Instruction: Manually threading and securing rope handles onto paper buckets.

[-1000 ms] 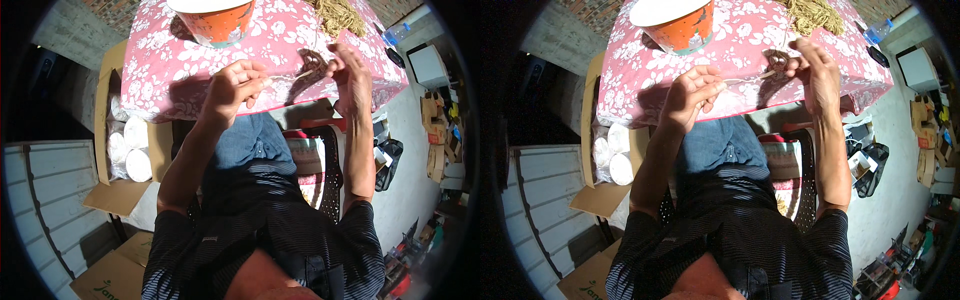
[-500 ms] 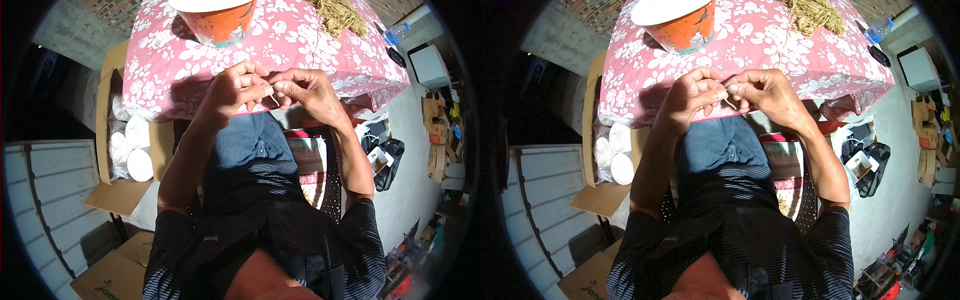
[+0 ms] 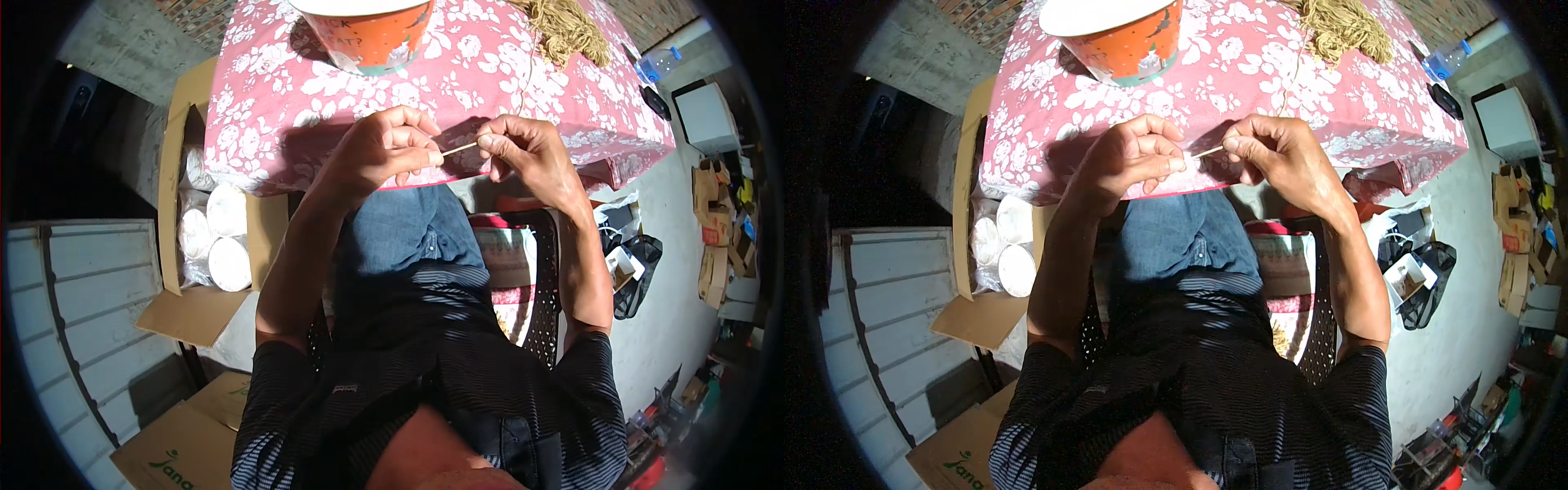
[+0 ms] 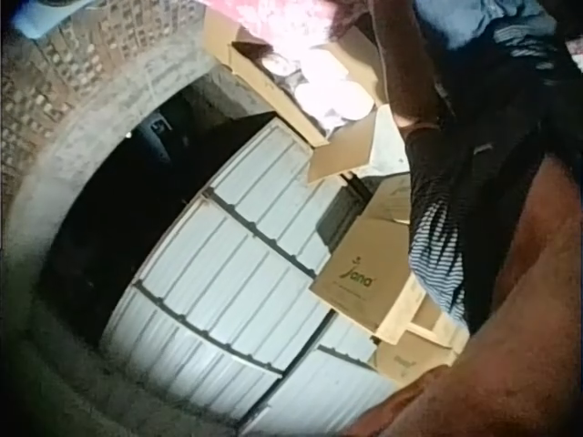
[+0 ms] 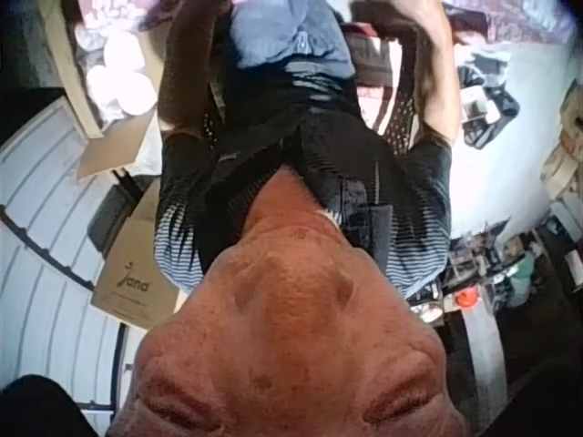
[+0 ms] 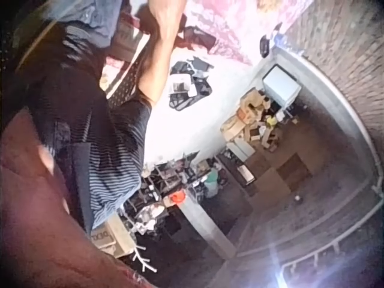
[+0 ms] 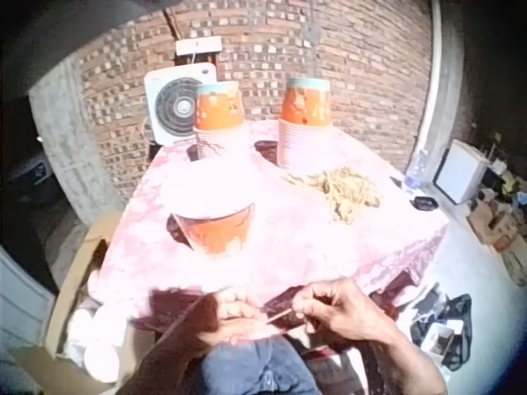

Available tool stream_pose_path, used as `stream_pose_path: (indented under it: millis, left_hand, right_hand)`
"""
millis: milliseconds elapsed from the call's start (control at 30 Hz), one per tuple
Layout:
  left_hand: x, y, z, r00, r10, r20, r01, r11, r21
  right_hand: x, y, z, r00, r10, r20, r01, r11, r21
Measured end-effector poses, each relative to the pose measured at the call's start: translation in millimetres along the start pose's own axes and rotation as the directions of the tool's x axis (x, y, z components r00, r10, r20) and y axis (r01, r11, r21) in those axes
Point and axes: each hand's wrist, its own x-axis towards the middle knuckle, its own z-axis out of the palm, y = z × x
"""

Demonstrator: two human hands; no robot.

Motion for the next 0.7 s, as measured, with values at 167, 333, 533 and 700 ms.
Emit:
stream_pose_path:
  millis: [167,333,533,700]
  left_hand:
    - [-1.1,-14.0,-2.7,0.998,0.063,0.027,-0.062,0.998,-0.015]
    - [-3.7,-10.4,2.7,0.997,0.055,0.048,-0.058,0.997,0.058]
    - [-10.8,-4.8,-0.9,0.992,0.075,0.101,-0.1,0.955,0.279]
    - [-16.1,54.6,0.1,0.973,0.218,-0.071,-0.125,0.765,0.632]
  right_hand:
    - [-9.6,-26.4,16.7,0.993,0.054,0.101,-0.057,0.998,0.024]
    - [-5.1,-0.4,36.3,0.994,-0.039,0.099,0.04,0.999,-0.009]
    - [-5.6,-1.2,31.0,0.966,-0.208,0.153,0.226,0.968,-0.112]
    - [-8.0,3.4,10.4,0.96,-0.268,-0.077,0.252,0.953,-0.169]
